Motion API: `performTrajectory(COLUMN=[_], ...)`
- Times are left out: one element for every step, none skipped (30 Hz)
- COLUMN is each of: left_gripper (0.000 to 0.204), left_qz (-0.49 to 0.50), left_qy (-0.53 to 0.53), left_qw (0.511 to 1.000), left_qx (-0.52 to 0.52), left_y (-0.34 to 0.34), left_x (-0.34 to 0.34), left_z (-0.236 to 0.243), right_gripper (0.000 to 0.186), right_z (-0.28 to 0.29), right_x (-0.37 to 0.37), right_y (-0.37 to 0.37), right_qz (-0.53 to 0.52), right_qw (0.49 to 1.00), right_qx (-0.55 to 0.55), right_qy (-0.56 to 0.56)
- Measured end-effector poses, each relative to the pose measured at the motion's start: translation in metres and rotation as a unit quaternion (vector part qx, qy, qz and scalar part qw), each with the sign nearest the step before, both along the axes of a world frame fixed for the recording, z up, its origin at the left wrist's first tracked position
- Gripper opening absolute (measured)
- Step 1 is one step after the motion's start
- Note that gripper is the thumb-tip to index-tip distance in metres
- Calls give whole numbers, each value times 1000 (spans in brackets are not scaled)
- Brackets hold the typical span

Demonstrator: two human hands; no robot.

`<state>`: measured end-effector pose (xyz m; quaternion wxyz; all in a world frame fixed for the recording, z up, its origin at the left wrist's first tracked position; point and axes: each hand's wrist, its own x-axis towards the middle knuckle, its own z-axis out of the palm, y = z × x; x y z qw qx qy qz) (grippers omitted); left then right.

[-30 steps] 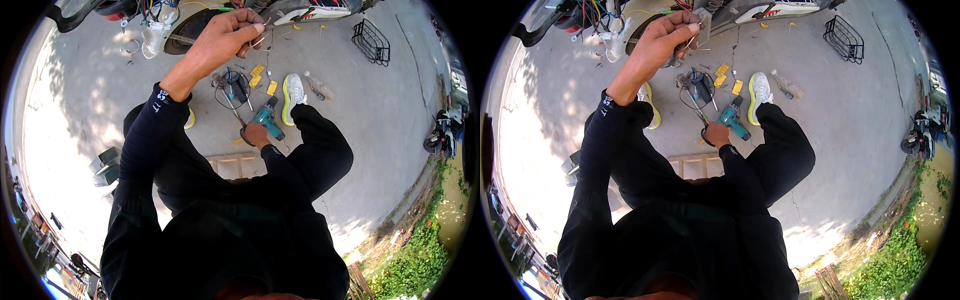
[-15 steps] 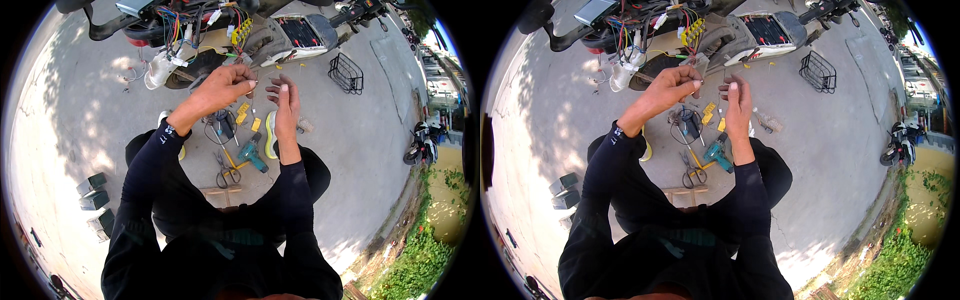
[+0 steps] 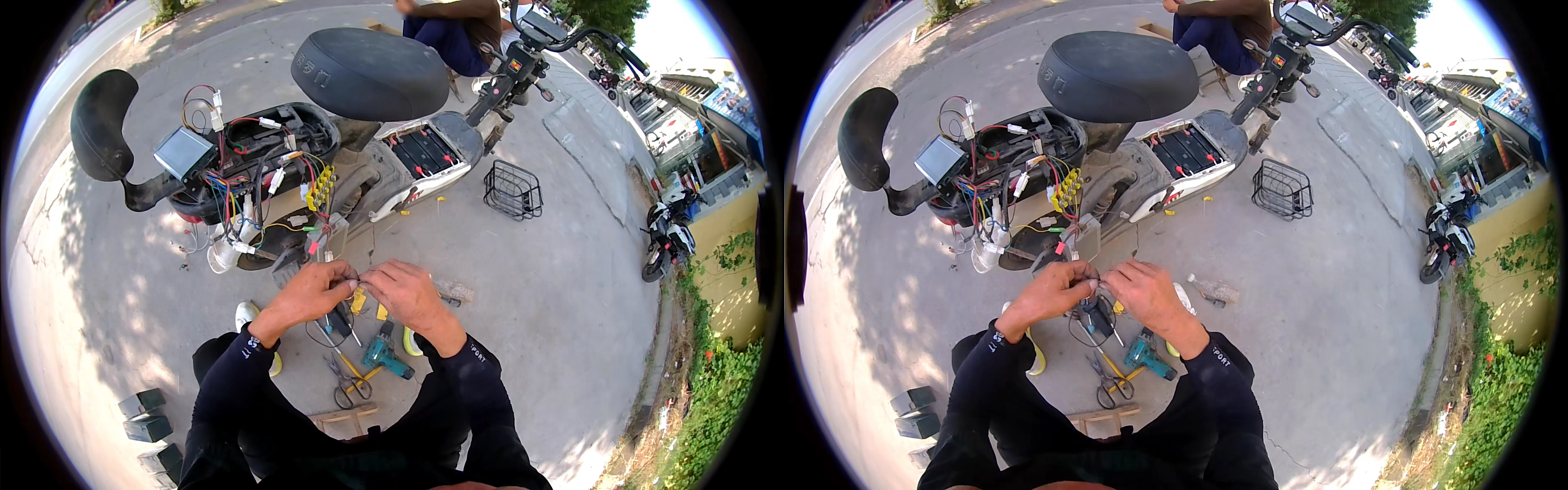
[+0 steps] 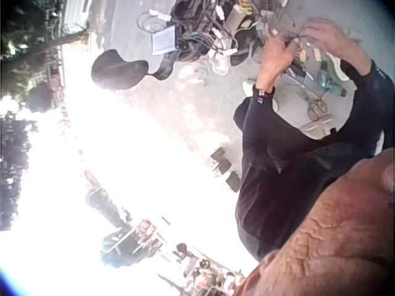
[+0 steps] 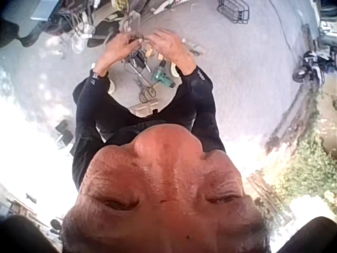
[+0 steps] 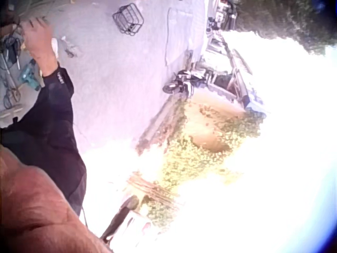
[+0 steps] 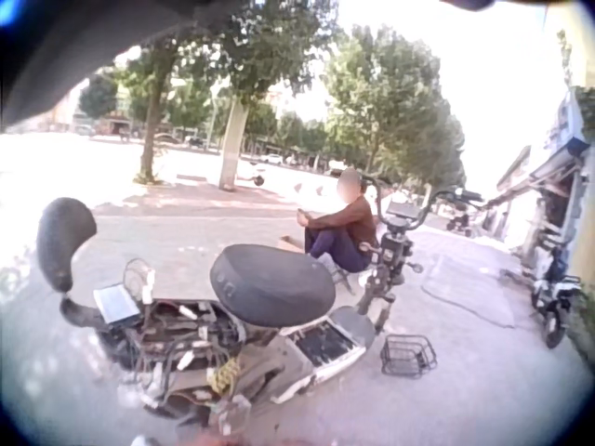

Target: The person retrieves a pair of scissors from a cluttered shelf and walks to an outdoor workspace. They use the scissors to strip the insulation from several wires connected to a scooter's exposed wiring harness. The person then twists the exposed wire ends together by hand.

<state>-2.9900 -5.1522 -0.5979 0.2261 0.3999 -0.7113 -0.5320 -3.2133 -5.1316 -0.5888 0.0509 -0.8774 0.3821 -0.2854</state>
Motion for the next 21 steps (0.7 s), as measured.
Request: performTrajectory(left_gripper=[20, 22, 24, 27, 25, 24, 23, 23, 24, 24, 24, 24, 24, 23, 21, 20, 20, 20, 20, 19, 19], left_qz=[-8, -15, -21, -27, -31, -36, -40, -41, -42, -43, -45, -45, -43, -39, -36, -32, -28, -27, -25, -19, -14], left_qy=[-18, -23, -26, -29, -20, -12, -3, -9, -15, -22, -24, -28, -32, -45, -55, -65, -61, -58, -54, -43, -28], left_qw=[1000, 999, 999, 999, 998, 998, 997, 997, 997, 997, 997, 997, 998, 998, 998, 997, 998, 998, 998, 999, 999], left_qx=[-24, -27, -30, -34, -47, -58, -69, -67, -66, -64, -55, -49, -43, -27, -10, 6, -1, -5, -8, -17, -26], left_y=[0, 1, 1, 0, -1, -2, -2, -3, -4, -5, -5, -6, -7, -7, -7, -7, -8, -8, -8, -8, -9], left_x=[-2, -5, -7, -10, -13, -14, -15, -17, -19, -22, -24, -26, -27, -29, -34, -37, -40, -43, -45, -46, -47], left_z=[1, 1, 0, -1, -6, -10, -14, -17, -14, -12, -12, -10, -8, -5, -3, 0, 0, -3, -6, -9, -12], right_gripper=[18, 17, 17, 16, 15, 14, 13, 13, 13, 13, 13, 13, 13, 14, 14, 14, 14, 15, 15, 15, 15], right_z=[-1, -3, -3, -4, -6, -10, -13, -15, -16, -16, -16, -13, -12, -12, -13, -13, -13, -15, -17, -17, -14], right_x=[-2, -4, -7, -10, -12, -13, -14, -16, -19, -22, -24, -26, -27, -28, -31, -34, -36, -39, -40, -40, -42], right_y=[2, 4, 5, 6, 6, 6, 7, 8, 9, 9, 11, 11, 10, 10, 12, 13, 12, 13, 14, 15, 14], right_qz=[0, -7, -14, -20, -20, -19, -19, -19, -20, -21, -23, -22, -22, -24, -27, -30, -34, -39, -44, -44, -45], right_qw=[1000, 1000, 1000, 999, 999, 999, 999, 998, 997, 996, 996, 996, 996, 996, 996, 995, 996, 997, 997, 998, 998], right_qx=[10, 16, 21, 27, 23, 21, 18, 18, 17, 17, 22, 23, 25, 27, 31, 34, 27, 24, 21, 23, 24], right_qy=[-5, 2, 11, 19, 24, 28, 32, 50, 68, 85, 87, 86, 85, 83, 83, 84, 76, 68, 60, 50, 43])
